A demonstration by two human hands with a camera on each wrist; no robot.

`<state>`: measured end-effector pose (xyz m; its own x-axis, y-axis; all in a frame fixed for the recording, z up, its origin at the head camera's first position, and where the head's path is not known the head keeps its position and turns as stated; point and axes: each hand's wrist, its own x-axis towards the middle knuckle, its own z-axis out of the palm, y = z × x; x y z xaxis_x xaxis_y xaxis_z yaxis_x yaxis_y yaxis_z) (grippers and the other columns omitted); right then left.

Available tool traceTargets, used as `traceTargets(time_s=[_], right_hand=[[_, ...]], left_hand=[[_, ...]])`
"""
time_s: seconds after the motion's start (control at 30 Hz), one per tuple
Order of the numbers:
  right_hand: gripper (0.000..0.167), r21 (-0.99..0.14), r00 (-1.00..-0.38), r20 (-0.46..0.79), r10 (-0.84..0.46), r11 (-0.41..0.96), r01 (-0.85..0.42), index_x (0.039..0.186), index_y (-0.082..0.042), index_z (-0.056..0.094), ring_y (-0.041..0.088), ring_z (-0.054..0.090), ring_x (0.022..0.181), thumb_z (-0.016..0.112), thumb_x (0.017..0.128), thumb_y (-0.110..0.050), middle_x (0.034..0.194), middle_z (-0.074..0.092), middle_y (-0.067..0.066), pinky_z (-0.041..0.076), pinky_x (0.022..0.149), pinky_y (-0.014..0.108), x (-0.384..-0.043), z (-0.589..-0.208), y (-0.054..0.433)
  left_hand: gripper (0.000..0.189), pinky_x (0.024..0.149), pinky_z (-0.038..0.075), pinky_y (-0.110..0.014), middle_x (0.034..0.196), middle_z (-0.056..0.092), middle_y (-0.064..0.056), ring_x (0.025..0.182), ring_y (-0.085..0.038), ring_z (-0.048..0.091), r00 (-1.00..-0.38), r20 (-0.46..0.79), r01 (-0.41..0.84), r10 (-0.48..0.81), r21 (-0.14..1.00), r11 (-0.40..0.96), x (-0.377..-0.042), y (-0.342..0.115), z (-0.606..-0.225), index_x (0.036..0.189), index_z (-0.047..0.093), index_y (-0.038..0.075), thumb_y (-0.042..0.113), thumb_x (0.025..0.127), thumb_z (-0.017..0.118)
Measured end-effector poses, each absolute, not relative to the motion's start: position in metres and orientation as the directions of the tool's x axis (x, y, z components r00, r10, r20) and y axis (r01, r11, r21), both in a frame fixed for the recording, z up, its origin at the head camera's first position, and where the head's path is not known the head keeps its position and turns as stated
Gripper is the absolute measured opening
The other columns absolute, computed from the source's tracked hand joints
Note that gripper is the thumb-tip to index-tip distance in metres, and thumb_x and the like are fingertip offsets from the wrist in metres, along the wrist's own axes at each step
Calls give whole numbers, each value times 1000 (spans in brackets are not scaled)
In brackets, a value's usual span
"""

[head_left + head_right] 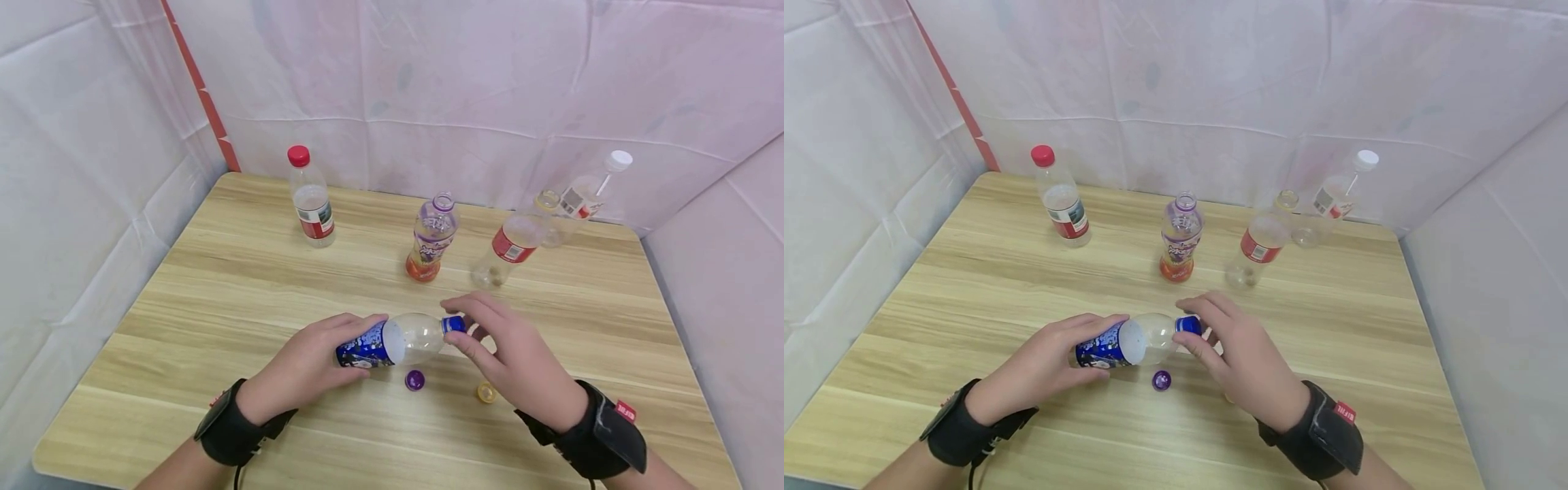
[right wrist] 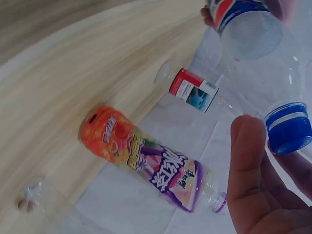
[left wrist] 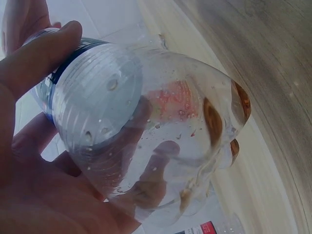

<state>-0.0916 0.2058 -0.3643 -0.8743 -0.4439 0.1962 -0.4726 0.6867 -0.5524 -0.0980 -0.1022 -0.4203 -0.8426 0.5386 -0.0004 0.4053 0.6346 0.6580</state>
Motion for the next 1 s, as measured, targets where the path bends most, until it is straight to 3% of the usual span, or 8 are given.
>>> traceTargets(time_s=[0.17, 0.3, 0.47, 0.53, 0.63, 0.77, 0.9, 1.0], right_hand=[[20, -577, -867, 233, -441, 655, -488, 117, -21, 74, 0, 62, 84, 77, 97, -22, 105, 69, -16, 59, 72, 22, -92, -364, 205], [27, -562, -837, 264, -479, 628, -537, 117, -19, 75, 1, 65, 91, 82, 91, -16, 112, 71, -13, 60, 75, 21, -93, -363, 206], [39, -510, -768, 349, -537, 578, -636, 119, -16, 75, 8, 70, 105, 88, 83, -6, 119, 71, -7, 57, 91, 15, -92, -363, 208], [39, -495, -743, 375, -554, 558, -666, 120, -15, 75, 11, 70, 109, 87, 84, -7, 122, 71, -5, 53, 96, 12, -92, -363, 208], [28, -482, -722, 393, -570, 541, -689, 121, -15, 75, 13, 70, 112, 77, 95, -25, 124, 70, -3, 50, 99, 9, -91, -363, 209], [37, -466, -719, 389, -577, 550, -693, 124, -15, 74, 13, 69, 114, 61, 103, -43, 128, 68, -2, 50, 99, 9, -91, -364, 210], [42, -461, -746, 352, -565, 589, -663, 134, -18, 69, 13, 68, 116, 78, 95, -31, 136, 65, -2, 56, 97, 19, -91, -364, 208], [52, -504, -813, 289, -505, 643, -578, 142, -20, 63, 9, 67, 109, 81, 93, -22, 137, 64, -3, 61, 88, 25, -91, -363, 207]], left_hand=[[86, 103, 57, -42, 135, 67, 6, 120, -13, 65, -842, 6, 415, 540, 648, 639, -98, -102, -421, 156, 44, 45, 29, 85, 90], [87, 103, 58, -45, 134, 67, 4, 120, -16, 66, -844, 9, 411, 536, 654, 635, -100, -102, -421, 156, 46, 44, 26, 84, 91], [86, 104, 57, -44, 134, 67, 7, 119, -14, 66, -851, -8, 387, 524, 666, 638, -100, -102, -421, 155, 46, 47, 27, 84, 91], [86, 104, 57, -43, 134, 66, 7, 120, -14, 65, -853, -15, 381, 521, 666, 641, -100, -102, -420, 154, 46, 49, 29, 84, 90], [85, 104, 57, -44, 135, 66, 7, 120, -14, 65, -853, -23, 374, 521, 669, 642, -101, -103, -420, 154, 45, 49, 29, 84, 90], [84, 104, 57, -45, 137, 66, 6, 122, -16, 65, -854, -37, 358, 520, 682, 637, -101, -103, -419, 155, 46, 48, 29, 85, 90], [85, 104, 57, -45, 136, 66, 6, 122, -15, 65, -853, -38, 356, 521, 687, 633, -101, -103, -419, 154, 46, 48, 28, 85, 90], [85, 104, 57, -44, 134, 66, 7, 120, -14, 65, -851, -29, 366, 525, 684, 631, -100, -103, -420, 154, 46, 48, 28, 85, 90]])
